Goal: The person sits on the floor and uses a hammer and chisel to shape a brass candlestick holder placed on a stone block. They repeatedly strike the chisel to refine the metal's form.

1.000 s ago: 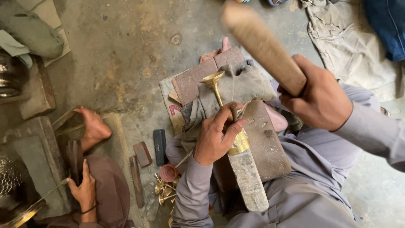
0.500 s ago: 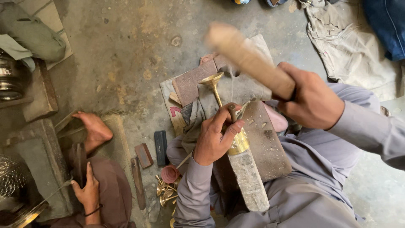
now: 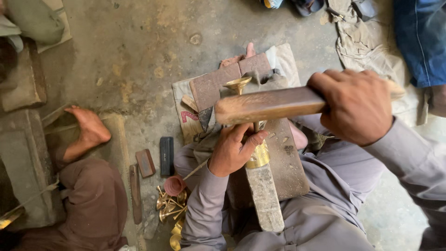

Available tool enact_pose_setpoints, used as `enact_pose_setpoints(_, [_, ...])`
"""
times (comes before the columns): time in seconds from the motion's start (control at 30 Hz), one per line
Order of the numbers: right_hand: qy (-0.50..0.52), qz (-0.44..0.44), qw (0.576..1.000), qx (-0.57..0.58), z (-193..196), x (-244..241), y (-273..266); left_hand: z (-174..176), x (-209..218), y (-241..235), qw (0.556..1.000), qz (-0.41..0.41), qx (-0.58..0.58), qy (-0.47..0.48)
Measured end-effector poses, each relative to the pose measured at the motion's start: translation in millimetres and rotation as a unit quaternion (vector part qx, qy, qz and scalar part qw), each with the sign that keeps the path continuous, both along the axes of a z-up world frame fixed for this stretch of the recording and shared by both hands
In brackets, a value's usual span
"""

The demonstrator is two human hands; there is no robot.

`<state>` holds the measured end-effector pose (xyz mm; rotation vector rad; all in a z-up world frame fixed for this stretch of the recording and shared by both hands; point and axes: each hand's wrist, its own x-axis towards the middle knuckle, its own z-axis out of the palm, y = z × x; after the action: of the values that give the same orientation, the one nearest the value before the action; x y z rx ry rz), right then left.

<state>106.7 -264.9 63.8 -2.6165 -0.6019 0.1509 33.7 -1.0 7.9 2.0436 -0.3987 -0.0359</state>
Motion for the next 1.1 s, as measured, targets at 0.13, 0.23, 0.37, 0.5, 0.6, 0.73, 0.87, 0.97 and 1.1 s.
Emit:
enact_pose_setpoints(0.13, [-0.007,-0.017,0.995,-0.099,0,-6,-3,2,-1,1,0.997,-0.013,-0.065,0.045])
enact_pose_setpoints(0.23, [-0.044,-0.041,0.998,-0.028,1,-14,-2,4,-3,2,0.998,-0.01,-0.051,0.046])
enact_pose_setpoints(0.37, [-0.022,-0.044,0.98,-0.191,7,-17,-3,5,1,0,0.996,-0.007,-0.075,0.051])
enact_pose_setpoints(0.5, [-0.055,-0.019,0.997,-0.057,13,-16,-2,2,-4,1,0.992,-0.005,-0.103,0.077])
enact_pose_setpoints(0.6, [-0.019,-0.043,0.982,-0.181,19,-8,0,-4,-4,2,0.989,-0.001,-0.119,0.086])
enact_pose_setpoints(0.73, [-0.078,-0.027,0.984,-0.155,31,-13,2,-13,-1,5,0.996,-0.003,-0.085,0.028])
enact_pose_setpoints(0.87, [-0.119,-0.031,0.992,-0.018,34,-19,-3,-11,8,11,0.982,0.054,-0.162,0.075])
enact_pose_setpoints(0.97, [0.014,-0.07,0.997,0.012,25,-13,-5,-4,9,10,0.987,0.037,-0.134,0.081])
enact_pose_setpoints(1.1, [-0.017,-0.066,0.997,0.024,13,-6,-7,5,11,6,0.997,0.002,-0.061,0.047])
